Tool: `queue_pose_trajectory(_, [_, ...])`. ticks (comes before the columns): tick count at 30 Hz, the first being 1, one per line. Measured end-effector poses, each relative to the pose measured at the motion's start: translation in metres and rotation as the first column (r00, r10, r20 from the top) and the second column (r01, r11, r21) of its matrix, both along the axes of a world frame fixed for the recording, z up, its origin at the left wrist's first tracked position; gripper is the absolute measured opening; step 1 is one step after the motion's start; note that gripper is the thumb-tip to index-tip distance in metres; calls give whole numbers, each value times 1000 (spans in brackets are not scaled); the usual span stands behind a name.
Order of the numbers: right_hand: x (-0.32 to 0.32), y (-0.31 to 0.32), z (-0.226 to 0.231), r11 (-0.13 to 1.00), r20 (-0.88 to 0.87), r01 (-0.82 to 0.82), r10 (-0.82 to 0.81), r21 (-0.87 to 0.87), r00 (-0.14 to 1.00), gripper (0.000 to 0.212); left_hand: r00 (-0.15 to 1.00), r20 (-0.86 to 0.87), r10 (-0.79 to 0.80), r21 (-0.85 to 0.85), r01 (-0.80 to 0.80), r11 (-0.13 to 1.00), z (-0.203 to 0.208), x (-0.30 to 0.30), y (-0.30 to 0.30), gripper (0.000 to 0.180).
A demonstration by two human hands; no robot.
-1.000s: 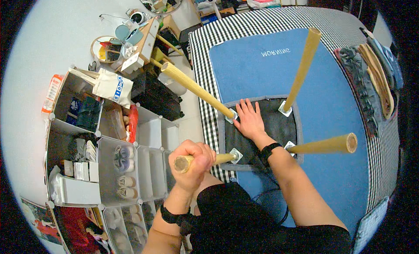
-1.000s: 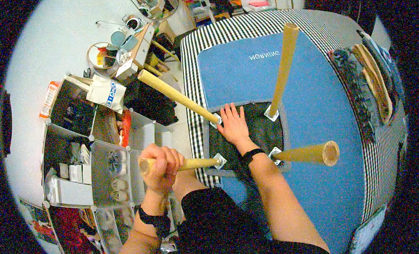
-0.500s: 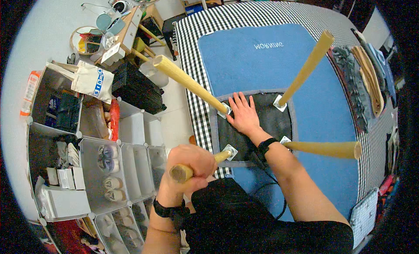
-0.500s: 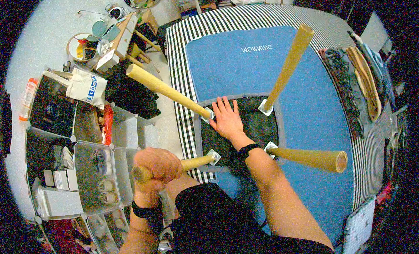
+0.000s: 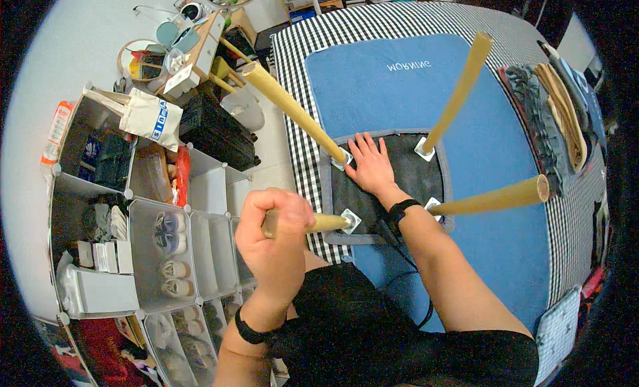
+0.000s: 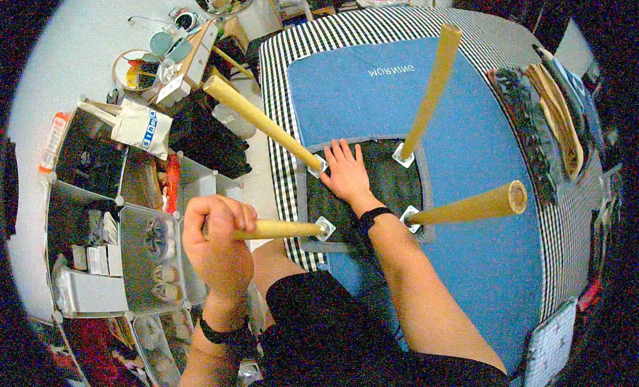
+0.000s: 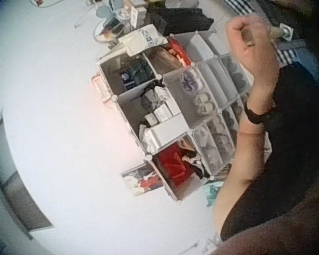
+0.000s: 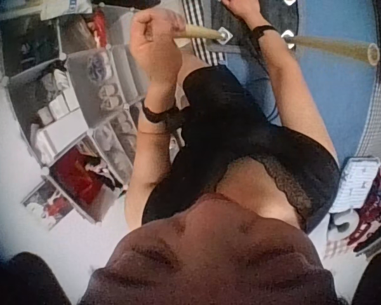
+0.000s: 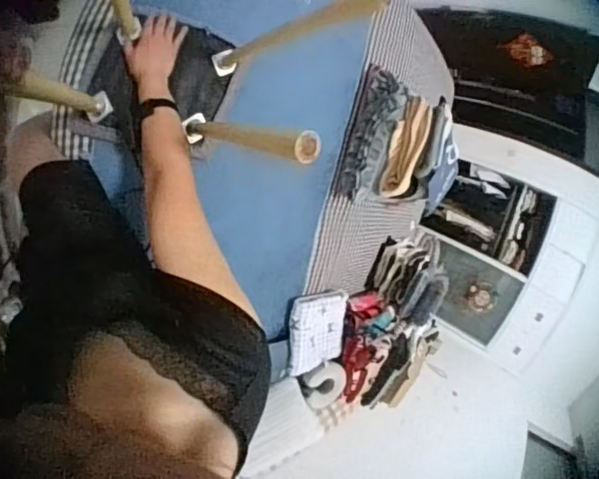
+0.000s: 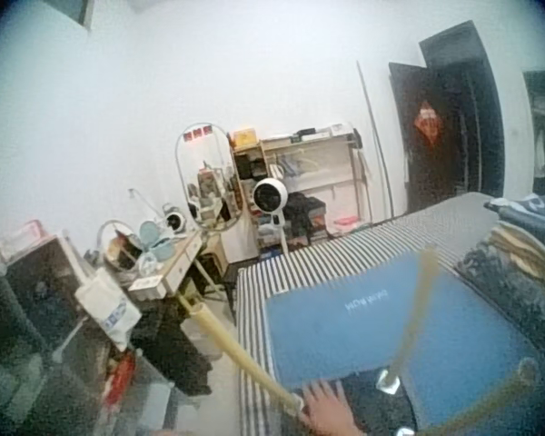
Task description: Assembling a small stool by attaching the legs.
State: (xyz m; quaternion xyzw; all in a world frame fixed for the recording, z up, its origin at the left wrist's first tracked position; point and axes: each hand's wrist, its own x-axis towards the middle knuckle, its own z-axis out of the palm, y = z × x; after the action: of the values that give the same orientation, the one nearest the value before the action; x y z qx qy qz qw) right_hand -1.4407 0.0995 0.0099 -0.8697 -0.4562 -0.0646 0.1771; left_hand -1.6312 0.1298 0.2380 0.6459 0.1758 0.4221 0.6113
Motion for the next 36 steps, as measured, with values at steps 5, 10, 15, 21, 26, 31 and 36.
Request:
queue_pose_trajectory(5, [2,0,-6,1000,20,-10,10,9,1000,58,933,226,-282,-68,304,950,-15,6,23,26])
queue_pose_trajectory(10, [4,-6,-3,1000,36,-4,5,-11,999,58,596,277,-753,23,780,625,-25,5,55,34])
queue_pose_trajectory(15, [-3,2,-2,1000,40,-25,24,20,999,58,370,263,-891,7,923,385,-21,14,69,35])
queue_pose_trajectory(21, [-4,-9,6,1000,-40,12,-12,-12,999,58,640,76,-765,-142,766,627,-16,5,55,39])
queue_pose_trajectory(26, [-2,-5,-2,1000,-39,18,-19,-19,999,58,974,36,-224,40,223,974,-6,6,11,36])
queue_pose_trajectory(31, [4,-1,-2,999,-5,1,-1,42,1000,56,961,199,-191,-120,217,969,-23,15,11,11])
queue_pose_trajectory(36, [2,-7,6,997,-71,-26,31,72,997,50,812,159,-561,-45,574,818,-28,17,23,13])
